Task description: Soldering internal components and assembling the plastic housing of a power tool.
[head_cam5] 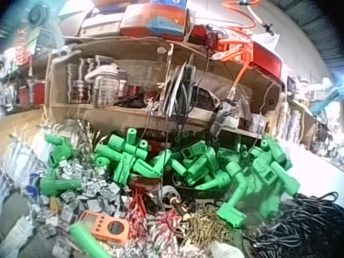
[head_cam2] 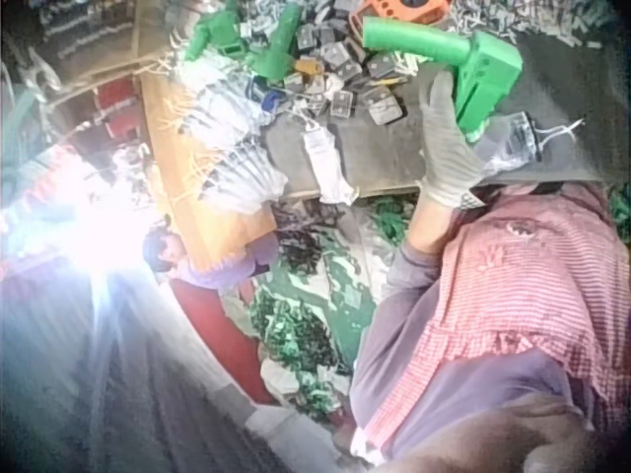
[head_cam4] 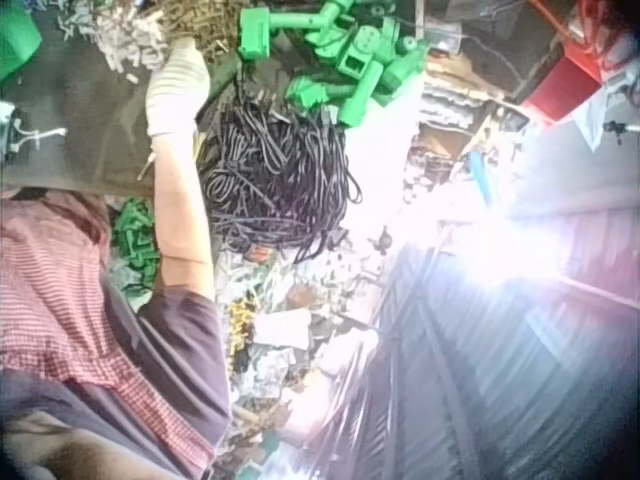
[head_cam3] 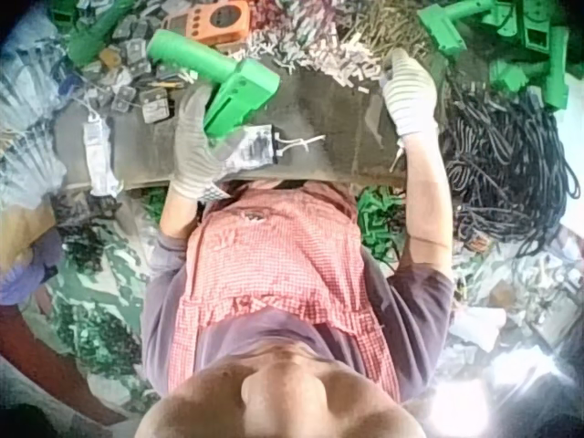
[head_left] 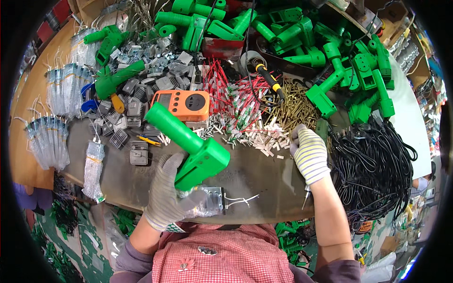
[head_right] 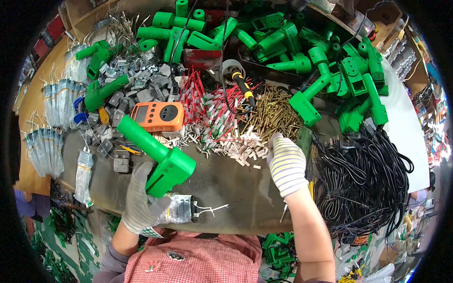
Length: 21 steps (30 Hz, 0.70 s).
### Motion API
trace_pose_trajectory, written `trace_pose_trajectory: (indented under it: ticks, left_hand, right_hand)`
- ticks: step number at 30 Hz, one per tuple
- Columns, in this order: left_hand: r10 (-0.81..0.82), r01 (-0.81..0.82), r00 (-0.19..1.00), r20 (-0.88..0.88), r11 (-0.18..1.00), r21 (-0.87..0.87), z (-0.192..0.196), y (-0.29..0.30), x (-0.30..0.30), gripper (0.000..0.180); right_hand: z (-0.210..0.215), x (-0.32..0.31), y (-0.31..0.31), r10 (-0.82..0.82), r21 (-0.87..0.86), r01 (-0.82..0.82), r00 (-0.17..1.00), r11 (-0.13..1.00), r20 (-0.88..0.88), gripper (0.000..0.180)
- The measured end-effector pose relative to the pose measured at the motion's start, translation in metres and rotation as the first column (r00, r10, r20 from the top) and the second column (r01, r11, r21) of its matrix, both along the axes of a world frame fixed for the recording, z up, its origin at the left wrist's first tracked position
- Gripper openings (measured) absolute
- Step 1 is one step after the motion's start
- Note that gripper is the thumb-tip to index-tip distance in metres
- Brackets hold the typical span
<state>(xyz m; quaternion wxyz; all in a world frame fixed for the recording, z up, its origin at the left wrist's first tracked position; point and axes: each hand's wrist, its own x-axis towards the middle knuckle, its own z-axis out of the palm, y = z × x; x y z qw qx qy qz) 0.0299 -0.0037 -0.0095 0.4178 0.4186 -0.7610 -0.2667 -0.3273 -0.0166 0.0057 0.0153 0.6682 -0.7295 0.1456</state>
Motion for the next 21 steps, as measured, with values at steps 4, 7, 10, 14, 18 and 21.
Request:
trace_pose_trajectory:
  ticks: [4,7,10,14,18,21]
  left_hand:
    - [0.029,-0.026,0.998,-0.057,0.998,0.058,0.006,-0.001,0.006,0.048]
    - [0.042,-0.005,0.967,-0.250,0.989,0.145,0.019,0.000,0.010,0.040]
    - [0.046,-0.006,0.979,-0.201,0.981,0.193,0.034,-0.004,0.015,0.046]
    - [0.017,0.043,0.974,-0.226,0.965,0.258,0.034,-0.005,0.013,0.059]
    - [0.025,0.013,0.988,-0.153,0.971,0.240,0.043,-0.007,0.010,0.066]
    - [0.025,-0.012,0.999,-0.044,0.963,0.269,0.057,-0.007,-0.001,0.070]
  right_hand:
    - [-0.015,-0.007,-0.008,-0.060,-0.055,0.058,0.998,0.997,-0.037,0.030]
    - [-0.020,-0.007,-0.012,-0.049,-0.095,0.041,0.995,0.995,-0.086,0.030]
    - [-0.013,-0.011,-0.011,-0.038,-0.148,0.034,0.999,0.988,-0.026,0.030]
    - [0.028,0.020,-0.001,0.062,-0.297,0.072,0.905,0.952,0.420,0.027]
    - [0.077,0.087,0.005,0.588,-0.349,-0.561,0.808,0.751,-0.034,0.016]
    - [0.083,0.120,0.008,0.650,-0.186,-0.698,0.714,0.692,-0.260,0.011]
